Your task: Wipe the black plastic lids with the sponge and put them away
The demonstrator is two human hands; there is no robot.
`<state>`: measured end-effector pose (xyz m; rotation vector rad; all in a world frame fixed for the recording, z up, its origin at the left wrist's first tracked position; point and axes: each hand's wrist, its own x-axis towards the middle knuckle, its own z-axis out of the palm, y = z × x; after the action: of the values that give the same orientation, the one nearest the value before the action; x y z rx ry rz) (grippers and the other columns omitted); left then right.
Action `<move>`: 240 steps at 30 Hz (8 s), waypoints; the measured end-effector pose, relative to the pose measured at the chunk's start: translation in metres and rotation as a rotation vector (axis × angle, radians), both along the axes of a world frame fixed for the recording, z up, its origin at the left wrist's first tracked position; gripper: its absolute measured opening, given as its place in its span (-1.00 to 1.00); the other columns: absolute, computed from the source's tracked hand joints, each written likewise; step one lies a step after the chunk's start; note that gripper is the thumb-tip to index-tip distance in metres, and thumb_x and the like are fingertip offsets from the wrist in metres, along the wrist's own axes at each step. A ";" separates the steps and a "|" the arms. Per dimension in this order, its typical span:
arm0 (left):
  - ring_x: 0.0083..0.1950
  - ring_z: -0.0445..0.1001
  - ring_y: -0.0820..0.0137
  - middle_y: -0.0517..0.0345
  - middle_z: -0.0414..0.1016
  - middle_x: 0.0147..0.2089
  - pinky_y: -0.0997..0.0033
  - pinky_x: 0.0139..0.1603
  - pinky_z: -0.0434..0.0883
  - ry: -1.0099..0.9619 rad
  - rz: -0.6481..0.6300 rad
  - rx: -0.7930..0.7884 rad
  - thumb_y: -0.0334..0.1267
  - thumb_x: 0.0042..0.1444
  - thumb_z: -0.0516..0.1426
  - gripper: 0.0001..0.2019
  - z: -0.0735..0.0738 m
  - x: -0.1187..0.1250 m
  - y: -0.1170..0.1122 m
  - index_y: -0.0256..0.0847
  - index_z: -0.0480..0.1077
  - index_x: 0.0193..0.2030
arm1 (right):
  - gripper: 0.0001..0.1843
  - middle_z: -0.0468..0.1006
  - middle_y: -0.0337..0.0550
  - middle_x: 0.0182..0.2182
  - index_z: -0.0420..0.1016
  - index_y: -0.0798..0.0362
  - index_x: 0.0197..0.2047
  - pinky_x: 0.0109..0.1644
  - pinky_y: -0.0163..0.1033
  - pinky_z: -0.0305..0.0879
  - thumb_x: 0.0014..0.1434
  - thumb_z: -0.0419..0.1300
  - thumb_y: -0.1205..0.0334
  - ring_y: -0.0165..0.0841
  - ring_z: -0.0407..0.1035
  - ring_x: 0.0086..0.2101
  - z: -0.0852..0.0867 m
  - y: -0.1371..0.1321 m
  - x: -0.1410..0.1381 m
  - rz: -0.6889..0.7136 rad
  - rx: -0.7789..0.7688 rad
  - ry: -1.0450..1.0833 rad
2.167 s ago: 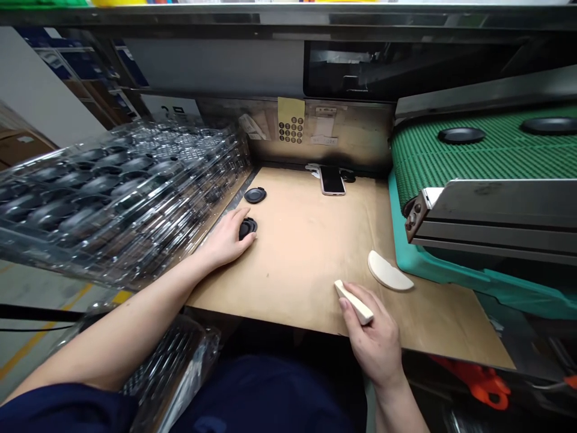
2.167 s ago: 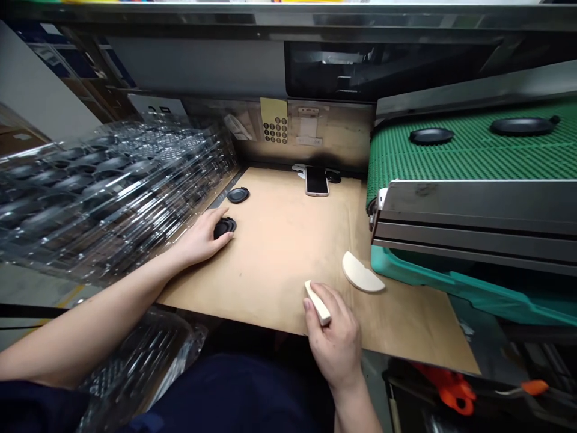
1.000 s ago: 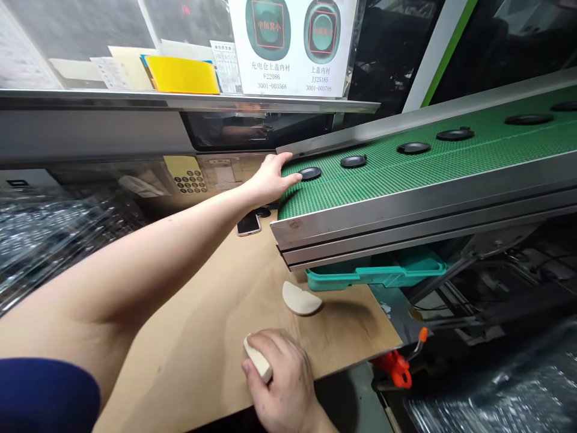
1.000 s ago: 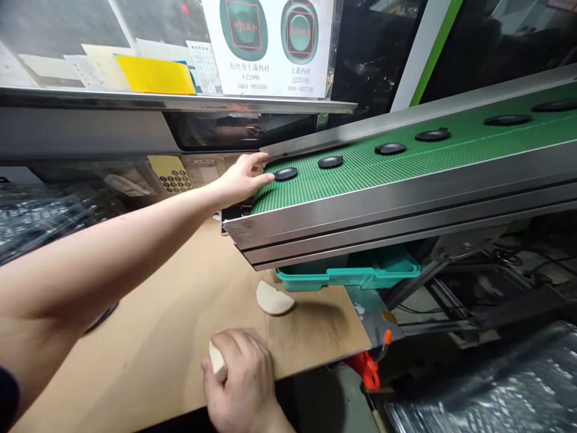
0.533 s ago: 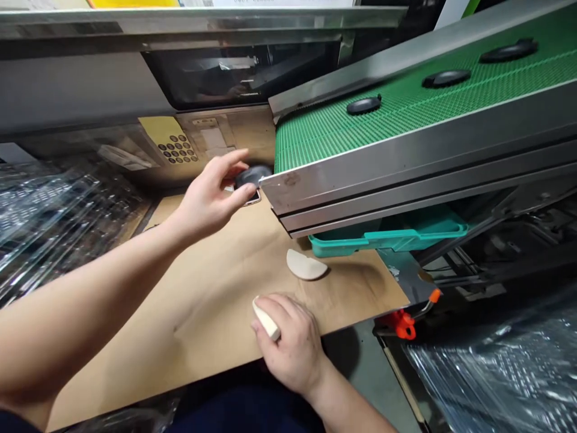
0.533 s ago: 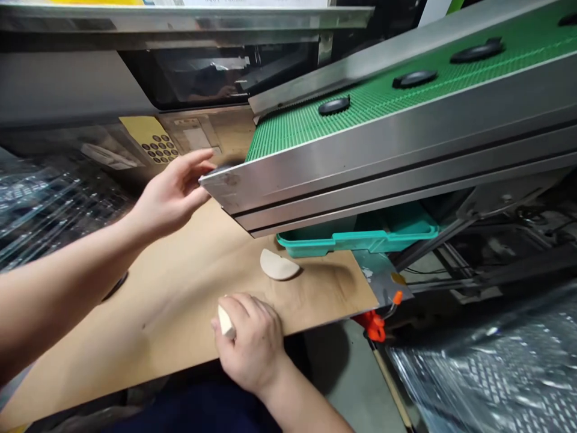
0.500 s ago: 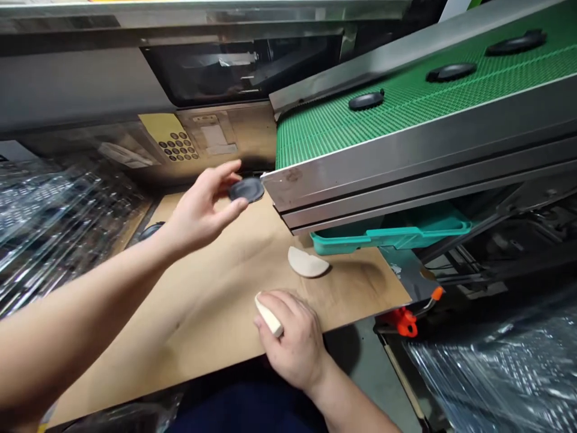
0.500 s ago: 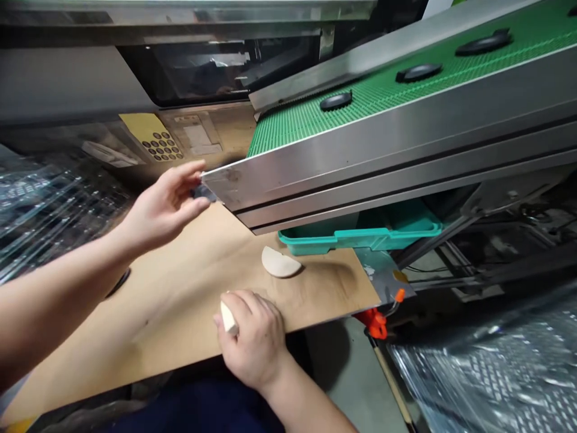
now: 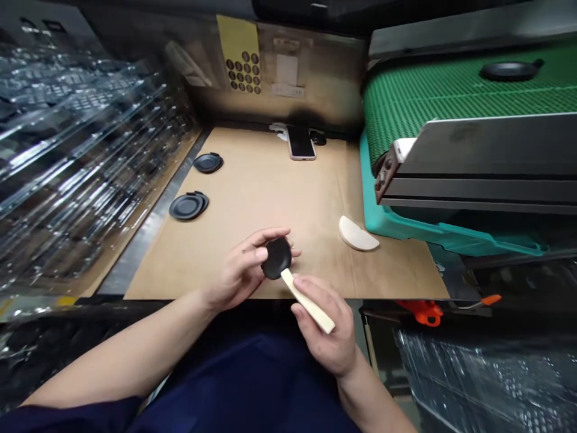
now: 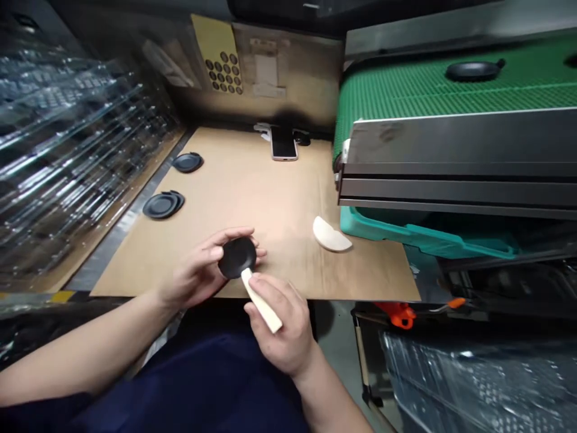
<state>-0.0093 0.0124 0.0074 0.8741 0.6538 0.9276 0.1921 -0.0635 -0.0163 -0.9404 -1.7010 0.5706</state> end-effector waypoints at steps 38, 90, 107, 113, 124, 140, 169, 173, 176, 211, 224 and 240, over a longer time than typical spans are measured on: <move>0.34 0.39 -0.01 -0.23 0.52 0.21 -0.09 0.46 0.12 -0.498 -0.129 -0.291 -0.08 0.34 -0.08 -0.55 -0.014 0.010 -0.014 -0.34 0.52 0.02 | -0.52 0.62 -0.05 0.06 0.44 -0.01 0.23 0.14 0.00 0.51 0.28 0.22 0.49 -0.22 0.53 0.03 0.038 0.014 -0.034 0.082 -0.073 -0.240; 0.48 0.25 0.05 -0.17 0.35 0.40 -0.01 0.53 0.08 -0.488 0.073 -0.270 -0.17 0.42 0.01 -0.68 -0.017 0.015 -0.019 -0.28 0.50 0.07 | -0.46 0.63 0.03 0.03 0.43 0.03 0.25 0.06 -0.03 0.60 0.23 0.25 0.50 -0.16 0.57 0.02 0.013 0.008 -0.031 -0.140 0.062 -0.289; 0.45 0.28 -0.02 -0.23 0.40 0.36 -0.07 0.42 0.23 -0.484 -0.114 -0.342 -0.15 0.39 0.03 -0.58 -0.019 0.011 -0.016 -0.31 0.45 0.25 | -0.47 0.63 0.03 0.01 0.47 0.13 0.20 0.06 -0.08 0.51 0.18 0.28 0.58 -0.23 0.55 -0.01 0.027 0.017 -0.016 -0.051 0.018 -0.343; 0.41 0.35 0.03 -0.21 0.45 0.32 -0.02 0.42 0.24 -0.426 -0.146 -0.357 -0.19 0.38 0.06 -0.61 -0.017 0.012 -0.016 -0.31 0.49 0.21 | -0.44 0.62 0.06 0.02 0.45 0.14 0.23 0.13 -0.03 0.52 0.17 0.28 0.60 -0.19 0.54 0.03 0.024 0.020 -0.018 -0.135 0.109 -0.296; 0.34 0.43 0.05 -0.26 0.50 0.27 -0.01 0.41 0.26 -0.394 -0.152 -0.361 -0.19 0.34 0.11 -0.60 -0.018 0.012 -0.015 -0.35 0.49 0.21 | -0.45 0.62 0.05 0.02 0.46 0.13 0.22 0.11 -0.06 0.53 0.17 0.29 0.59 -0.19 0.55 0.02 0.028 0.020 -0.015 -0.137 0.093 -0.315; 0.39 0.37 0.03 -0.26 0.47 0.30 -0.03 0.43 0.23 -0.389 -0.173 -0.344 -0.18 0.34 0.11 -0.59 -0.014 0.012 -0.016 -0.36 0.48 0.22 | -0.50 0.63 0.03 0.02 0.47 0.14 0.20 0.05 -0.13 0.47 0.21 0.27 0.57 -0.24 0.53 0.00 0.042 0.015 -0.010 -0.071 0.061 -0.425; 0.34 0.43 0.04 -0.27 0.52 0.21 -0.04 0.47 0.16 -0.482 -0.074 -0.269 -0.17 0.40 -0.02 -0.62 -0.017 0.015 -0.016 -0.36 0.52 0.05 | -0.49 0.63 -0.04 0.04 0.44 0.03 0.22 0.09 -0.09 0.56 0.23 0.25 0.51 -0.23 0.56 0.01 0.028 0.002 -0.022 0.081 -0.085 -0.267; 0.34 0.42 0.04 -0.25 0.53 0.18 -0.04 0.47 0.17 -0.475 -0.056 -0.264 -0.15 0.41 -0.03 -0.61 -0.016 0.015 -0.015 -0.35 0.54 0.02 | -0.49 0.63 -0.01 0.05 0.44 0.07 0.22 0.11 -0.09 0.56 0.22 0.24 0.53 -0.22 0.55 0.04 0.027 -0.001 -0.024 0.097 -0.073 -0.242; 0.35 0.41 0.03 -0.23 0.54 0.18 -0.05 0.47 0.16 -0.481 -0.058 -0.258 -0.12 0.40 -0.01 -0.62 -0.017 0.015 -0.015 -0.32 0.55 0.00 | -0.48 0.62 -0.01 0.05 0.45 0.06 0.22 0.13 -0.09 0.55 0.22 0.25 0.55 -0.22 0.55 0.03 0.025 -0.001 -0.022 -0.011 -0.052 -0.247; 0.28 0.45 -0.02 -0.29 0.49 0.20 -0.12 0.39 0.22 -0.416 -0.221 -0.209 0.21 0.37 -0.11 -0.37 -0.014 0.013 -0.016 -0.33 0.50 0.03 | -0.44 0.62 0.02 0.06 0.43 0.11 0.25 0.12 -0.05 0.54 0.20 0.28 0.55 -0.21 0.53 0.06 0.030 0.013 -0.033 0.052 0.071 -0.258; 0.26 0.46 0.00 -0.29 0.50 0.19 -0.11 0.38 0.23 -0.420 -0.239 -0.203 0.20 0.38 -0.11 -0.37 -0.016 0.013 -0.014 -0.34 0.49 0.03 | -0.49 0.64 0.00 0.03 0.45 0.09 0.23 0.08 -0.08 0.56 0.23 0.26 0.51 -0.23 0.56 0.02 0.034 0.013 -0.033 0.087 0.061 -0.263; 0.25 0.46 0.00 -0.29 0.49 0.17 -0.12 0.38 0.23 -0.412 -0.245 -0.204 0.22 0.37 -0.11 -0.36 -0.016 0.014 -0.015 -0.36 0.49 0.05 | -0.50 0.61 0.09 0.08 0.45 0.19 0.22 0.10 -0.06 0.54 0.21 0.27 0.53 -0.21 0.53 0.05 0.030 0.008 -0.033 0.107 0.069 -0.261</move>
<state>0.0045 -0.0022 -0.0086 0.5437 0.2713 0.7722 0.1596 -0.0558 0.0141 -0.9089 -2.0011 0.4708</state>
